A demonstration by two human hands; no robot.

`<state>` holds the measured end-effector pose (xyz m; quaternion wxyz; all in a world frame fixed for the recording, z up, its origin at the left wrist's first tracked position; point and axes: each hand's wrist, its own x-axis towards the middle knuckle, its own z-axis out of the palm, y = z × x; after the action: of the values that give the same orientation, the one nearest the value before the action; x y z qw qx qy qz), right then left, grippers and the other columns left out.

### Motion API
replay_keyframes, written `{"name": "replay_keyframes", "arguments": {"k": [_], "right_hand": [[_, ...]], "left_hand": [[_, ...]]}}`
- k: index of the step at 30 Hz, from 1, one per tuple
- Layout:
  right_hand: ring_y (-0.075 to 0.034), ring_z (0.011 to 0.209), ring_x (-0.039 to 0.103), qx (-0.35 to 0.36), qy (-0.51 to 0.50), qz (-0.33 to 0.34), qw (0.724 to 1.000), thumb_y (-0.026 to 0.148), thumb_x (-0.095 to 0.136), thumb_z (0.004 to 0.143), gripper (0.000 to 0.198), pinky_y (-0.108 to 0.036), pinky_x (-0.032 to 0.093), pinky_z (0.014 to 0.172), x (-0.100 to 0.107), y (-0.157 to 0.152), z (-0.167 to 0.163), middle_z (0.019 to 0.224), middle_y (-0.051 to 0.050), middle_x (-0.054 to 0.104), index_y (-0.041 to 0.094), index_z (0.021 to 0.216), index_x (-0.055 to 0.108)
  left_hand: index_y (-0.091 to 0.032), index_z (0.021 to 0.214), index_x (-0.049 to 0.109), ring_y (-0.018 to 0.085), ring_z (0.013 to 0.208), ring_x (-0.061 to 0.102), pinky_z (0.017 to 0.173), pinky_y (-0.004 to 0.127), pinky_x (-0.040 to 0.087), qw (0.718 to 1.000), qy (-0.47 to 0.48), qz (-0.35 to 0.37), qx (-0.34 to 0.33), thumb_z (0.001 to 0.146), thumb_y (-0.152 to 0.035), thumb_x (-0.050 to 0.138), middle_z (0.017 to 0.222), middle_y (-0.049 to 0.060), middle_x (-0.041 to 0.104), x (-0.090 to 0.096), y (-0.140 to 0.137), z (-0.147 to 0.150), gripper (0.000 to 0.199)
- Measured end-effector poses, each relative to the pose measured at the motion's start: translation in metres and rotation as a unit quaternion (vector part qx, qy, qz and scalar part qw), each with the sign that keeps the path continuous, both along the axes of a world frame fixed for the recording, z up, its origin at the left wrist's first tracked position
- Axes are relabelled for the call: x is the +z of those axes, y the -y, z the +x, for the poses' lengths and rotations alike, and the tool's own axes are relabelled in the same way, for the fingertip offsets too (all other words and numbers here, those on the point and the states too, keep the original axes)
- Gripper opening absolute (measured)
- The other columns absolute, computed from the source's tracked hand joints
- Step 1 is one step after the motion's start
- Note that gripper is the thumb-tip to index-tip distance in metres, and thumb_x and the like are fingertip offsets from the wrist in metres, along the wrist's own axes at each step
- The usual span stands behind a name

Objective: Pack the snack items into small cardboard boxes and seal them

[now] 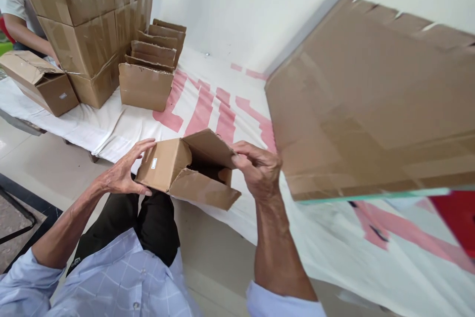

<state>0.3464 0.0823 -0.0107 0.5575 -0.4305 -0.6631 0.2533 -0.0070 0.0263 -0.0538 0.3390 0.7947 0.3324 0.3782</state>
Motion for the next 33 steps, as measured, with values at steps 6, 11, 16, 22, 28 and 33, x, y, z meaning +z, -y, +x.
{"name": "replay_keyframes", "arguments": {"k": [6,11,16,22,28,33], "right_hand": [[-0.022,0.073,0.072,0.020,0.033,0.012,0.999,0.032,0.074,0.072,0.006,-0.035,0.057,0.068,0.005,0.002,-0.001,0.075,0.000,0.076,0.026,0.071,0.077],[-0.024,0.084,0.074,0.082,0.124,0.007,0.989,0.027,0.071,0.084,0.007,-0.037,0.059,0.074,0.017,0.015,-0.005,0.088,-0.002,0.079,0.027,0.086,0.077],[-0.024,0.091,0.075,0.105,0.221,0.049,0.968,0.019,0.069,0.086,0.013,-0.038,0.062,0.078,0.034,0.030,-0.026,0.095,-0.004,0.079,0.027,0.095,0.075],[-0.026,0.095,0.074,0.130,0.272,0.125,0.945,0.012,0.066,0.088,0.020,-0.041,0.061,0.085,0.038,0.045,-0.055,0.100,-0.006,0.077,0.026,0.100,0.074],[-0.026,0.091,0.072,0.127,0.322,0.177,0.921,0.009,0.062,0.089,0.018,-0.039,0.059,0.081,0.032,0.043,-0.086,0.095,-0.007,0.076,0.024,0.097,0.070],[-0.027,0.096,0.072,0.168,0.380,0.144,0.898,0.018,0.070,0.095,0.015,-0.038,0.059,0.079,0.033,0.038,-0.110,0.102,-0.008,0.076,0.024,0.108,0.072]], "left_hand": [[-0.029,0.171,0.026,0.048,0.161,0.035,0.129,0.070,0.034,1.000,-0.018,0.012,0.009,0.070,-0.057,0.098,0.172,0.023,0.035,0.004,0.001,0.007,0.127],[-0.031,0.171,0.026,0.046,0.158,0.040,0.128,0.066,0.040,0.999,-0.012,0.032,0.015,0.069,-0.045,0.100,0.166,0.021,0.041,0.008,0.008,0.005,0.127],[-0.033,0.175,0.018,0.046,0.158,0.040,0.127,0.066,0.042,0.998,-0.040,0.030,0.022,0.072,-0.033,0.096,0.169,0.020,0.039,0.020,0.022,0.002,0.129],[-0.035,0.175,0.017,0.048,0.161,0.037,0.127,0.068,0.042,0.998,-0.050,-0.006,0.047,0.075,-0.045,0.098,0.175,0.020,0.034,0.026,0.045,-0.015,0.129],[-0.036,0.163,0.040,0.041,0.159,0.043,0.115,0.057,0.056,0.995,0.014,-0.019,0.101,0.090,-0.056,0.084,0.172,0.017,0.041,0.029,0.054,-0.023,0.088],[-0.024,0.126,0.060,0.031,0.140,0.063,0.110,0.048,0.057,0.985,0.018,0.078,0.155,0.101,-0.029,0.071,0.147,0.017,0.065,0.027,0.039,-0.006,0.028]]}}
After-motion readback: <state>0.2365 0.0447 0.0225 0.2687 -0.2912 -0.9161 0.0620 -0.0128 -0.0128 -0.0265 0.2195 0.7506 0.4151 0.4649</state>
